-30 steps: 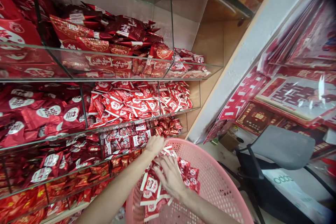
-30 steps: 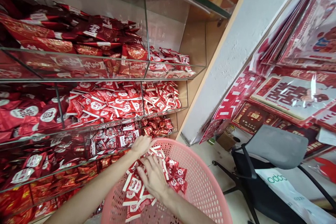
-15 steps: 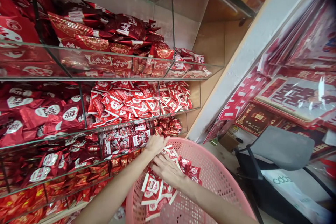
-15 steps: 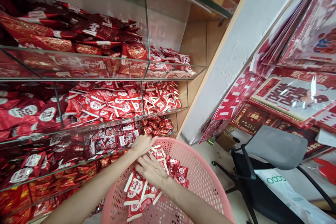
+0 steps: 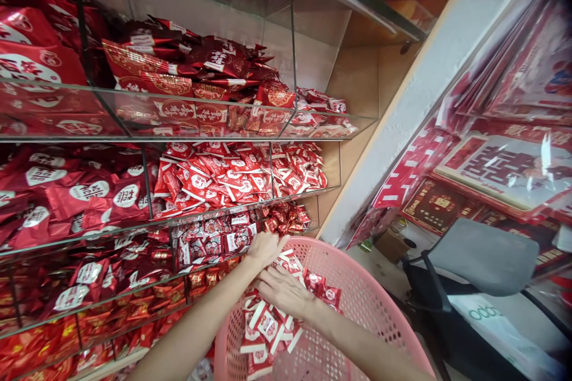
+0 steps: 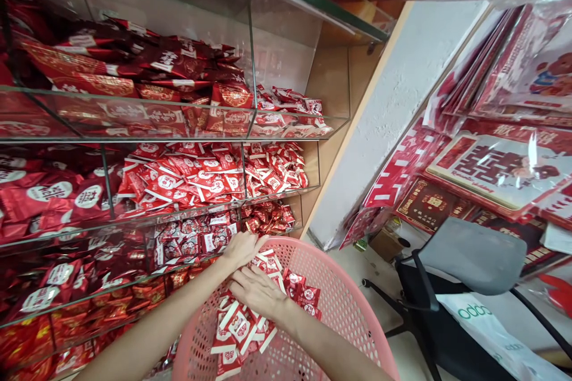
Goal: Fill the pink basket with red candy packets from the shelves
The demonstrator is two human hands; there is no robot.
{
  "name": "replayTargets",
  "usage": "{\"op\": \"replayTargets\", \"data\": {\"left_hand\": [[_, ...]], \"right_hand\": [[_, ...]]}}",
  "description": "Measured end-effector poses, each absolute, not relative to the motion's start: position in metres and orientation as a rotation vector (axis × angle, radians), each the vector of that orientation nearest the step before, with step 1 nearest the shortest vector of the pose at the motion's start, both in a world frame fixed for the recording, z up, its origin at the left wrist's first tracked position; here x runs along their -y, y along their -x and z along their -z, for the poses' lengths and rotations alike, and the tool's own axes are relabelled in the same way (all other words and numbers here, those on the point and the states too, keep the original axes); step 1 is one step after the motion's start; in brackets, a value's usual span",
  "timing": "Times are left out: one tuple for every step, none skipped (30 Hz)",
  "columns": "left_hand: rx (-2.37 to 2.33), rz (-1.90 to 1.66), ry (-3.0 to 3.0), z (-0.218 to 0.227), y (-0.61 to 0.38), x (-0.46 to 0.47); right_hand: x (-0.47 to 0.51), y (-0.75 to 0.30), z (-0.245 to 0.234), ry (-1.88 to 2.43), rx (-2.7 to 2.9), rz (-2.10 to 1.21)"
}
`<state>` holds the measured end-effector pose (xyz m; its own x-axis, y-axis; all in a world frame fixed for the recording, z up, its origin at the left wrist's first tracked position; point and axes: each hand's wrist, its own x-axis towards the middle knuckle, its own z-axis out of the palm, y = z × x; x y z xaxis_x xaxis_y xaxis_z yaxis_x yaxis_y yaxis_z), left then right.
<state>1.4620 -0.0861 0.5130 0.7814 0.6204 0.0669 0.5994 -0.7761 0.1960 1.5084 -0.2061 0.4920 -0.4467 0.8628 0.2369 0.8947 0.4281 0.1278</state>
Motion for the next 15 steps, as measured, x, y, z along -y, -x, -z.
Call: {"op": "replayTargets", "data": {"left_hand": [[-0.973,-0.186,-2.803,-0.513,-1.462,0.086],[-0.978,-0.181,-2.798,-0.513,-1.462,0.086],[-0.981,-0.177,-2.794,-0.513,-1.462,0.086],[-0.982,-0.172,-2.791,-0.513,-1.462,0.086],[-0.980,-0.169,-2.790,-0.513,-1.462,0.086],[-0.977,-0.168,-2.790,-0.513,-1.462,0.086],[-0.973,-0.170,-2.792,-0.513,-1.462,0.086],[-0.974,-0.173,-2.794,-0.513,-1.462,0.087],[-0.977,-0.177,-2.796,-0.513,-1.462,0.087],[-0.982,-0.182,-2.797,-0.513,-1.462,0.087],[-0.986,-0.186,-2.798,-0.513,-1.462,0.087],[-0.984,-0.190,-2.800,-0.513,-1.461,0.087],[-0.978,-0.193,-2.802,-0.513,-1.461,0.088],[-0.971,-0.194,-2.802,-0.513,-1.461,0.088],[-0.966,-0.194,-2.800,-0.513,-1.460,0.088]], "right_hand": [[0.208,-1.510,-0.492,1.572,2.525,0.344],[0.210,-1.512,-0.493,1.565,2.510,0.338],[0.212,-1.514,-0.493,1.553,2.495,0.339],[0.214,-1.517,-0.494,1.540,2.482,0.347],[0.216,-1.520,-0.494,1.528,2.471,0.361],[0.219,-1.522,-0.494,1.523,2.461,0.379],[0.220,-1.524,-0.494,1.525,2.455,0.395],[0.222,-1.525,-0.493,1.529,2.456,0.404],[0.223,-1.526,-0.492,1.529,2.466,0.407],[0.223,-1.525,-0.491,1.526,2.484,0.407],[0.223,-1.524,-0.490,1.523,2.506,0.408],[0.222,-1.522,-0.489,1.524,2.526,0.412],[0.220,-1.519,-0.488,1.537,2.540,0.416],[0.219,-1.516,-0.487,1.558,2.548,0.416],[0.217,-1.513,-0.487,1.587,2.550,0.409]]}}
